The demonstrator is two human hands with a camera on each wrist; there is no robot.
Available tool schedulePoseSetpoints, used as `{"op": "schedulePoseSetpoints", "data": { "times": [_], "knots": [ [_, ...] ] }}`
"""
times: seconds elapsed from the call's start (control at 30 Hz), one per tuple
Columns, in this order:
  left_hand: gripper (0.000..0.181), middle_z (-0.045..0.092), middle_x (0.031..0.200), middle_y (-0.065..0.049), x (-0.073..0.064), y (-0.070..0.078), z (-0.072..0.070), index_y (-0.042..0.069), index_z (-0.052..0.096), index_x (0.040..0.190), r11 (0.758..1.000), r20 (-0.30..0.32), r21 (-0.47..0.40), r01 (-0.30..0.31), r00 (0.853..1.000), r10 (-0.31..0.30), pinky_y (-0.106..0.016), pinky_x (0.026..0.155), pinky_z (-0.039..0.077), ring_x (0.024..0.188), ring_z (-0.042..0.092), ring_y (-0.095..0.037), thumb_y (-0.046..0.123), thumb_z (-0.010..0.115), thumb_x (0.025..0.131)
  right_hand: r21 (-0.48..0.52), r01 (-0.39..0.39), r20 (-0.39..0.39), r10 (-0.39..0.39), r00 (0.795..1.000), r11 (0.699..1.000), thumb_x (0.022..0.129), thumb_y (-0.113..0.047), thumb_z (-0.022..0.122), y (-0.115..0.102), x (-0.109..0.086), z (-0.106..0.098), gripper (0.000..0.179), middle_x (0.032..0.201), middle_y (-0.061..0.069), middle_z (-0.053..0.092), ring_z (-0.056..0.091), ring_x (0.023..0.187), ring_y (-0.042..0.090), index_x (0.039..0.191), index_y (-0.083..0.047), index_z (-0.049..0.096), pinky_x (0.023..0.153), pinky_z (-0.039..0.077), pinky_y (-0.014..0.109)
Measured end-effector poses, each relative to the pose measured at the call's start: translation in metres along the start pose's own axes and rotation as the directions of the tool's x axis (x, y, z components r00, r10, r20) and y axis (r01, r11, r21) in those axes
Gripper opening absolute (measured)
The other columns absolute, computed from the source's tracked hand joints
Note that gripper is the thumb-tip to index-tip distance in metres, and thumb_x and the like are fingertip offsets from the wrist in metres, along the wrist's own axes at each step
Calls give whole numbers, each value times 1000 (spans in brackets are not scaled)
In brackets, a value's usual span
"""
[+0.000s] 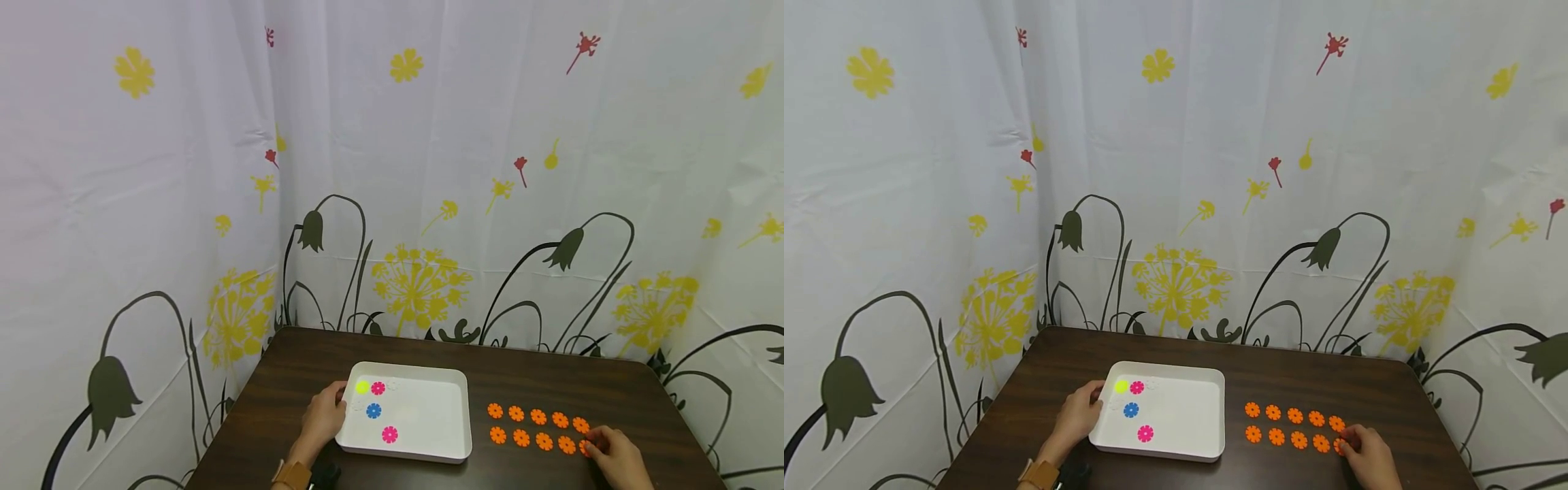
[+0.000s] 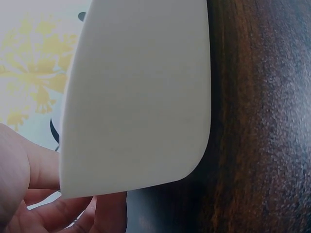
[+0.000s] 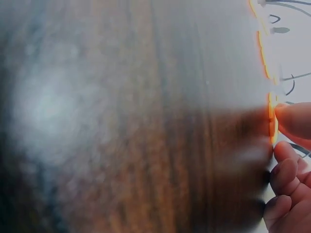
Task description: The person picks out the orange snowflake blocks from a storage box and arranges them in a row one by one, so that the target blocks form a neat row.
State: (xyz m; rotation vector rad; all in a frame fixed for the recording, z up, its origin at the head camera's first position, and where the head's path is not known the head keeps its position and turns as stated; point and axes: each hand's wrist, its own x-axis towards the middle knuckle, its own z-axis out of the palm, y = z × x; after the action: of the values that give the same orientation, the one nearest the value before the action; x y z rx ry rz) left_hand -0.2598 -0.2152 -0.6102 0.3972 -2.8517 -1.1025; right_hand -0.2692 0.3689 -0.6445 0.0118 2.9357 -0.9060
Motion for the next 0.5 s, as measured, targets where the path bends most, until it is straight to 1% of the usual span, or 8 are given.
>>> {"op": "schedulePoseSetpoints", "data": {
  "times": [0.1,0.3,0.43,0.5],
  "knots": [
    [41,74,117,-18,0,0,1,3,64,139,1000,6,4,0,1000,0,-62,83,52,99,70,-35,4,68,98,4,-7,-9,7,1000,1000,96,-14,73,-2,-1,-1,17,86,4,63,56,76,18,103,1,69,68,45,37],
    [40,74,116,-18,3,1,0,2,65,138,1000,-3,11,-16,1000,17,-61,82,52,97,70,-33,4,66,97,4,-13,-38,13,999,1000,99,-16,68,-12,1,-7,21,94,8,66,60,81,20,109,3,69,70,49,38],
    [40,75,117,-19,3,2,-1,1,65,138,1000,-10,16,-11,1000,11,-61,84,51,99,70,-35,5,66,98,-19,39,-32,-40,999,999,100,-18,70,-21,4,-7,22,95,8,66,60,81,18,110,2,70,69,49,37],
    [42,74,118,-18,3,3,-2,2,64,139,1000,-9,31,5,1000,-5,-62,86,51,102,71,-36,7,67,98,-32,71,-28,-72,997,997,100,-19,72,-26,6,-7,22,96,8,65,59,81,16,111,0,71,69,50,36]
  ]
}}
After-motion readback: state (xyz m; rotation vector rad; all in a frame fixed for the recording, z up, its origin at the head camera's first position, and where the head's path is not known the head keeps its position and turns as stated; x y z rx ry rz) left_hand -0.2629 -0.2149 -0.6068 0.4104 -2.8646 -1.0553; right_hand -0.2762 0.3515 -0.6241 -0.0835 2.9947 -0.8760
